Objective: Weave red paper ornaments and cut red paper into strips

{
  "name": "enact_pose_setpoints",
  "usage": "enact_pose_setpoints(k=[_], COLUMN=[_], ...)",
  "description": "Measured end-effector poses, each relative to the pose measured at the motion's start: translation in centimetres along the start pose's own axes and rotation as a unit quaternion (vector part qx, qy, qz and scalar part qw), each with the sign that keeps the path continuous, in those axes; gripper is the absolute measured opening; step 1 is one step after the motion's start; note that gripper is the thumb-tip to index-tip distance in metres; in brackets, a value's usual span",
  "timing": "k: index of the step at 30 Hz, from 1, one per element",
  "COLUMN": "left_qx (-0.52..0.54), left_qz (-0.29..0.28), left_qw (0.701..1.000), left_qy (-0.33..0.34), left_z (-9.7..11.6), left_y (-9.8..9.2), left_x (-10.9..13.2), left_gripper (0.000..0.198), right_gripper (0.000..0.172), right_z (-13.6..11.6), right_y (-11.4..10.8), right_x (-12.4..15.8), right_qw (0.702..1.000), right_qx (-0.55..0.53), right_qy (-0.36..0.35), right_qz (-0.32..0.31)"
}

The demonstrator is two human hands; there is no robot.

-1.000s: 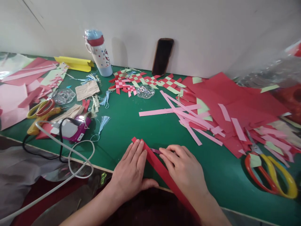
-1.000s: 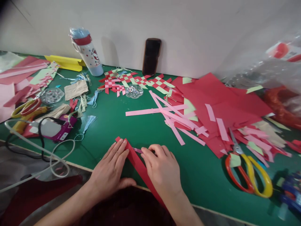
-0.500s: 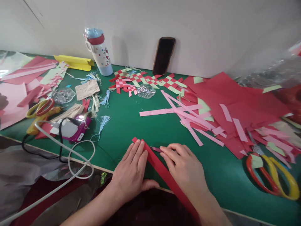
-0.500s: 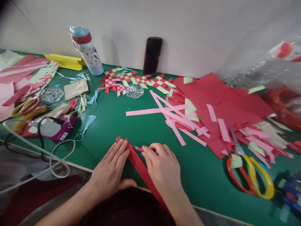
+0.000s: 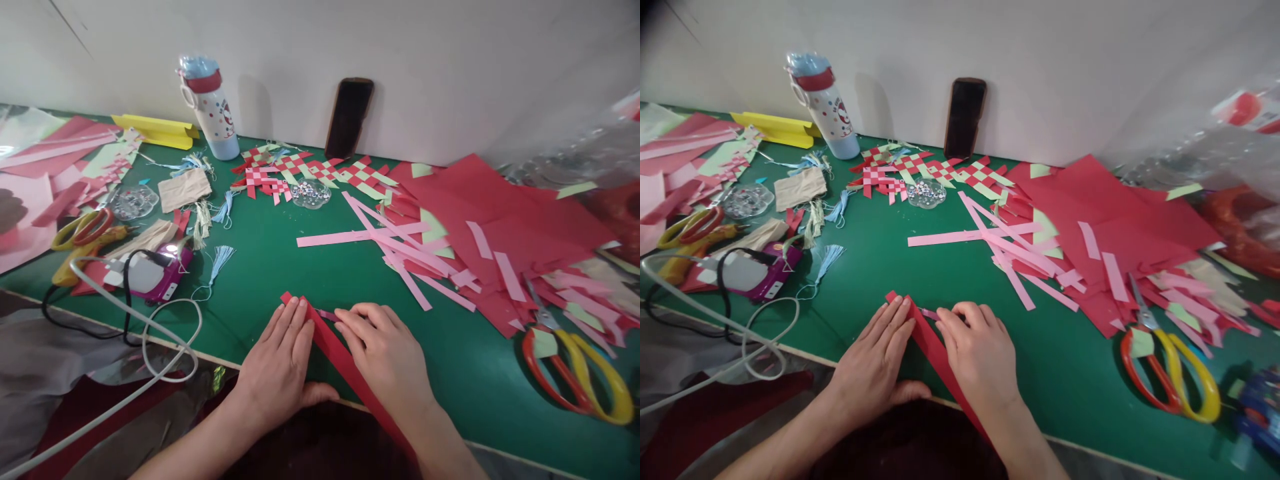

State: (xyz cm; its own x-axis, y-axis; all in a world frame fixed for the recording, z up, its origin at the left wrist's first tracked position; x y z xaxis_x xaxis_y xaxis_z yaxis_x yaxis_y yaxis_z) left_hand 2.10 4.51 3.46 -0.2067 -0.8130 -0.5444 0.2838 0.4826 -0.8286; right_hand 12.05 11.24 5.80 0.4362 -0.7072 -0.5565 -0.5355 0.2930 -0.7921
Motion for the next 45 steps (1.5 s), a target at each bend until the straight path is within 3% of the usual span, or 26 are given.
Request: enact_pose_setpoints(k=[30, 45], left_qx=[0.003, 0.006], left_qz=[0.012, -0.001], left_qw=[1.000, 1.000], left_qy=[-0.001, -0.001], left_z=[0.0, -0.1], left_y=[-0.3, 0.0], left_x=[-0.2, -0.1], left_gripper=[0.096, 0.095], right_gripper=[0.023, 0.025], right_z=[-0.8, 0.2], right_y=[1.1, 1.1], right_x=[-0.9, -1.0], right_qw=[1.000, 0.999], right_qx=[-0.001, 0.015], right_qy=[0.001, 0.030], right_qz=[-0.014, -0.018])
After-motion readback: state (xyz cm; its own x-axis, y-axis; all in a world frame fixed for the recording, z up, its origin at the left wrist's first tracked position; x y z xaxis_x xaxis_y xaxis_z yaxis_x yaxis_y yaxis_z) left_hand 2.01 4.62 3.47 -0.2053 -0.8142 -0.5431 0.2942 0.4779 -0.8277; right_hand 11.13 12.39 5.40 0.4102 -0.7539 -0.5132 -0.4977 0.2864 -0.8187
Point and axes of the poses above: each hand's wrist, its own x-axis away from the middle knuckle, its own y-axis out of the palm, z = x × y, the point moved 10 cm from there along -x, towards the middle knuckle, and after that the axes turned 14 degrees about z, right-handed, at the moved point
